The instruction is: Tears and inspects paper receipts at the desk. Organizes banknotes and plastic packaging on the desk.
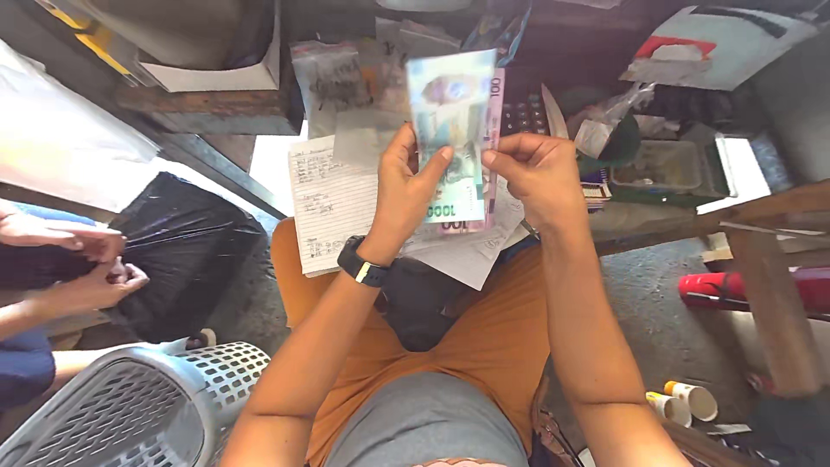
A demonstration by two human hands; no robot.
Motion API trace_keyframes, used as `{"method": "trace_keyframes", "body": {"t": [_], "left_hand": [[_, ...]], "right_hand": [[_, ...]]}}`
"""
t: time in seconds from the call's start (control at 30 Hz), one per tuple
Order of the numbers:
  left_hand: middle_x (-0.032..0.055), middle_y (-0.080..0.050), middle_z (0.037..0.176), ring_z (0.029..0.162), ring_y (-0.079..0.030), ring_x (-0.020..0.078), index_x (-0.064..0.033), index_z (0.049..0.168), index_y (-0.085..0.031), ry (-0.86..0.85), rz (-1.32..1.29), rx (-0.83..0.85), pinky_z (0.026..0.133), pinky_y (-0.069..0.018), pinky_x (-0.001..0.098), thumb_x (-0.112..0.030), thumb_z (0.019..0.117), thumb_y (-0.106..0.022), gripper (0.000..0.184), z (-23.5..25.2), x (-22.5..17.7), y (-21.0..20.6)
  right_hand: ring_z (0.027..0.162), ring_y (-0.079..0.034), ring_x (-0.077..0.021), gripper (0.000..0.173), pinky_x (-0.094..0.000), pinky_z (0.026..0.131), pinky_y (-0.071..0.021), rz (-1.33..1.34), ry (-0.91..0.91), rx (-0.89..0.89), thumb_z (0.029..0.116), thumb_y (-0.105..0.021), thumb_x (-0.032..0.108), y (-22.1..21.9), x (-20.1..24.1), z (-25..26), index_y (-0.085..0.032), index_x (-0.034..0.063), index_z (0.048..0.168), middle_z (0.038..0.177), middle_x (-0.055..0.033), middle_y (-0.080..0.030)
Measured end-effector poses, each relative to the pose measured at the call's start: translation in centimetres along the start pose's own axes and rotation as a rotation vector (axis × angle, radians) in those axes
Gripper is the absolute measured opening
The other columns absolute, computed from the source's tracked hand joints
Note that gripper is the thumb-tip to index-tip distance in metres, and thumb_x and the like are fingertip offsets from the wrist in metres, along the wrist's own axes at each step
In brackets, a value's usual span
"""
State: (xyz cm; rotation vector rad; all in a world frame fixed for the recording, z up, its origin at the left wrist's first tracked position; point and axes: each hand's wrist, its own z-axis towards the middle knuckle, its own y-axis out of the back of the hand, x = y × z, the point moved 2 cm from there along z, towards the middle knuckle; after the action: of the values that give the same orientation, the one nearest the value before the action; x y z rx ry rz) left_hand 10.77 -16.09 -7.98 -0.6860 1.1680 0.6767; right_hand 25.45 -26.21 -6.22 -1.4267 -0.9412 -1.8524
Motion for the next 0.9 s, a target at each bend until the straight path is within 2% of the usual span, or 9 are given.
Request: {"method": "trace_keyframes", "body": {"t": [0.17, 0.27, 0.4, 0.47, 0.57, 0.7, 0.77, 0.83, 0.9], "left_hand": [[0.0118, -0.065, 0.117, 0.099, -0.07, 0.0139, 0.0052, 0.144, -0.036, -0.018, 0.021, -0.023, 0.087, -0.0608, 0.0306, 0.006, 0.0889, -0.07, 0.065, 0.0, 0.5, -0.1], [0.0043, -0.067, 0.101, 0.088, -0.068, 0.0068, 0.0059, 0.136, -0.046, -0.036, 0.101, 0.013, 0.08, -0.0594, 0.0242, 0.004, 0.0847, -0.072, 0.058, 0.2, 0.6, 0.4], [0.006, -0.068, 0.105, 0.093, -0.068, 0.0076, 0.0045, 0.127, -0.052, 0.04, 0.056, 0.025, 0.084, -0.0586, 0.026, 0.005, 0.0881, -0.068, 0.042, 0.4, 0.8, 0.6], [0.0069, -0.068, 0.106, 0.091, -0.07, 0.01, 0.0024, 0.127, -0.051, 0.135, -0.01, 0.003, 0.082, -0.0606, 0.0279, 0.006, 0.0907, -0.068, 0.04, 0.2, 0.5, 0.1], [0.0056, -0.069, 0.106, 0.093, -0.071, 0.0097, 0.0008, 0.125, -0.052, 0.161, -0.052, -0.021, 0.083, -0.0613, 0.0278, 0.008, 0.0898, -0.068, 0.039, 0.0, 0.2, -0.6], [0.0027, -0.065, 0.107, 0.103, -0.064, 0.0064, -0.0032, 0.092, -0.064, -0.084, -0.035, 0.085, 0.089, -0.0554, 0.023, 0.008, 0.0845, -0.062, 0.014, -0.4, 0.2, 0.1], [0.0053, -0.064, 0.124, 0.114, -0.063, 0.0134, 0.0002, 0.117, -0.064, -0.066, -0.183, 0.264, 0.095, -0.0563, 0.0301, 0.004, 0.0931, -0.058, 0.025, -0.8, -0.5, 1.1], [0.0072, -0.056, 0.145, 0.126, -0.061, 0.0211, -0.0078, 0.152, -0.035, 0.109, -0.391, 0.382, 0.1, -0.0555, 0.0384, -0.017, 0.1049, -0.051, 0.051, -1.1, -0.9, 2.0], [0.0067, -0.061, 0.138, 0.117, -0.067, 0.0188, -0.01, 0.155, -0.03, 0.225, -0.374, 0.333, 0.096, -0.0582, 0.0377, -0.035, 0.1101, -0.039, 0.052, -1.7, -0.6, 1.8]], "right_hand": [[0.055, -0.048, 0.0063, 0.009, -0.0121, 0.05, -0.0401, 0.024, 0.023, 0.017, 0.0991, -0.062, 0.005, -0.6, -0.1, -0.1, -0.071, 0.0029, 0.1, 0.075, 0.0081, -0.065], [0.051, -0.041, 0.0078, 0.015, -0.0116, 0.048, -0.0364, 0.016, 0.054, 0.101, 0.1032, -0.057, 0.011, -0.6, 0.1, -0.4, -0.07, 0.0041, 0.103, 0.074, 0.0115, -0.062], [0.051, -0.039, 0.0064, 0.025, -0.0124, 0.046, -0.0343, 0.084, 0.009, 0.206, 0.1071, -0.048, 0.014, -0.1, 0.1, -0.7, -0.067, 0.0028, 0.12, 0.087, 0.008, -0.067], [0.062, -0.054, 0.0046, 0.027, -0.0133, 0.054, -0.0452, 0.042, -0.006, 0.226, 0.1012, -0.057, 0.007, 0.2, 0.3, -0.7, -0.064, 0.0011, 0.127, 0.097, 0.0044, -0.071], [0.074, -0.068, -0.0013, 0.025, -0.0185, 0.068, -0.0587, 0.029, 0.048, 0.149, 0.0893, -0.069, -0.002, -0.3, -0.3, -0.3, -0.066, 0.0003, 0.114, 0.093, 0.001, -0.072], [0.075, -0.068, 0.0008, 0.024, -0.0181, 0.071, -0.0585, 0.197, 0.146, 0.107, 0.0927, -0.056, -0.011, -0.3, -1.2, 0.3, -0.074, 0.0027, 0.1, 0.087, 0.0052, -0.074], [0.074, -0.069, 0.0016, 0.027, -0.0174, 0.069, -0.0588, 0.272, 0.196, 0.126, 0.094, -0.055, -0.012, 0.3, -1.5, 0.4, -0.075, 0.006, 0.098, 0.088, 0.0072, -0.076], [0.08, -0.071, 0.0006, 0.028, -0.0189, 0.074, -0.0604, 0.262, 0.326, 0.114, 0.093, -0.055, -0.013, 0.6, -1.6, 0.3, -0.076, 0.0047, 0.098, 0.091, 0.0059, -0.077], [0.087, -0.072, -0.0024, 0.025, -0.0211, 0.08, -0.0603, 0.181, 0.492, 0.072, 0.0917, -0.056, -0.014, -0.1, -1.2, 0.2, -0.076, 0.0003, 0.098, 0.096, 0.0004, -0.077]]}}
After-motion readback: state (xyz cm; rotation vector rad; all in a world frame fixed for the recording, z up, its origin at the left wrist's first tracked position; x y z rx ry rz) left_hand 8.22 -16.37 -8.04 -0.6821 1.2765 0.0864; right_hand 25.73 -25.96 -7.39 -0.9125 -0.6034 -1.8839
